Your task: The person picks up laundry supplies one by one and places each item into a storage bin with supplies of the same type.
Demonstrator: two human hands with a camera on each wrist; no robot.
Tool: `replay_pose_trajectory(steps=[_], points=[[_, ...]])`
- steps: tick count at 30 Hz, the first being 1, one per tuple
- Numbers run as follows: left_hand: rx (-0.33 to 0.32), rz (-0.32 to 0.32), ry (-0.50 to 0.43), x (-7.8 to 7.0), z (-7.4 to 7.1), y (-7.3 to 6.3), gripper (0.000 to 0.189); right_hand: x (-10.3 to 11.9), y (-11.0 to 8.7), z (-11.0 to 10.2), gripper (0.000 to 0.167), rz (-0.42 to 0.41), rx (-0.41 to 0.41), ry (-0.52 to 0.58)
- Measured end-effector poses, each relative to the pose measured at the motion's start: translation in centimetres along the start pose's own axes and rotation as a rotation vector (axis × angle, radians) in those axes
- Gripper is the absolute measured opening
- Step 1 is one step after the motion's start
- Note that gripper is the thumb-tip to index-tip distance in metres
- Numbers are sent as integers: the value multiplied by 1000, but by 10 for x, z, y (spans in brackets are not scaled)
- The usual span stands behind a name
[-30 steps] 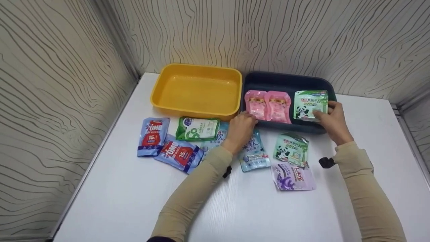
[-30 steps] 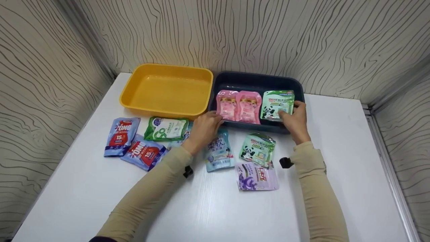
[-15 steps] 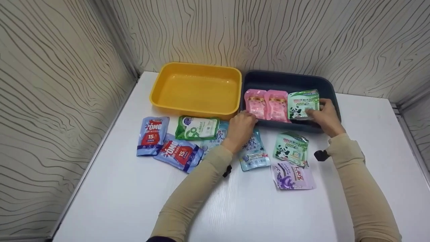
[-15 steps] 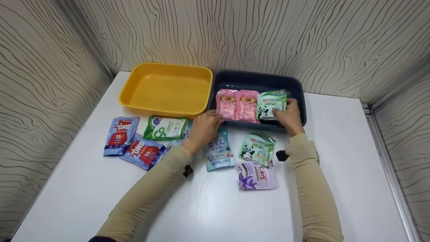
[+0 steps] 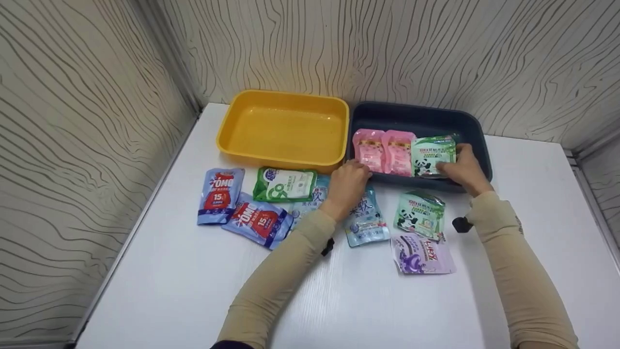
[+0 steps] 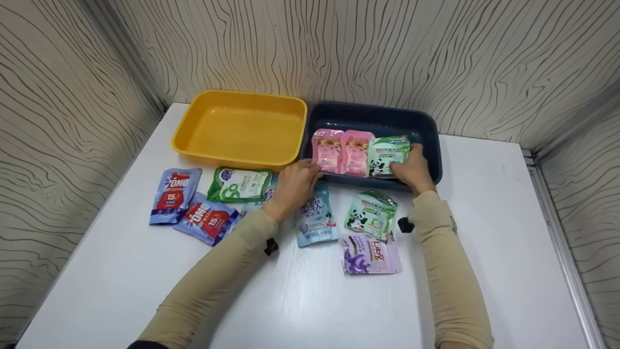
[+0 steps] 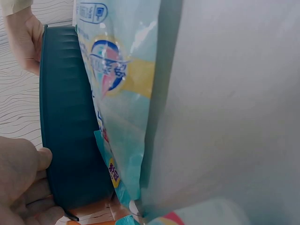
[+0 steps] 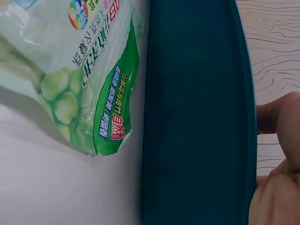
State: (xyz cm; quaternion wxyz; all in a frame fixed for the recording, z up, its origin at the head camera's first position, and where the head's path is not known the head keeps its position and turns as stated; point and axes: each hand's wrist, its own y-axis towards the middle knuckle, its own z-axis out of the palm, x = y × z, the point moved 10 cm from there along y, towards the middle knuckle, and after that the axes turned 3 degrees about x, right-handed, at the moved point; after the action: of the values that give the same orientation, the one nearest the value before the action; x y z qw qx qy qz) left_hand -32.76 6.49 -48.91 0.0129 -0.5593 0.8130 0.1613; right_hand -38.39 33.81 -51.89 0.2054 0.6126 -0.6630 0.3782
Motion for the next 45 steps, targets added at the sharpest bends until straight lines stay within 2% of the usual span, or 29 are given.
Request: replay_pose_trajectory(steps=[7,13,18,30,38,45], points=[[15,13,17,-4,1,-1,26,0,0,1,92,20,-6,-87],[13,15,8,-5,1,0,25,2,0,1,84,17,-1,-155],[12,15,2,-6,0,0,26,4,0,3,77,4,0,-150],[15,18,-11,-7,2,-1,25,6,-3,4,76,1,14,-156],[25,6,-19,-5,3,-1,25,26,-15,1,59,-144,-86,-222],[39,-3,-38,0,1,0,26,53,-52,4,48,-302,-167,-211]])
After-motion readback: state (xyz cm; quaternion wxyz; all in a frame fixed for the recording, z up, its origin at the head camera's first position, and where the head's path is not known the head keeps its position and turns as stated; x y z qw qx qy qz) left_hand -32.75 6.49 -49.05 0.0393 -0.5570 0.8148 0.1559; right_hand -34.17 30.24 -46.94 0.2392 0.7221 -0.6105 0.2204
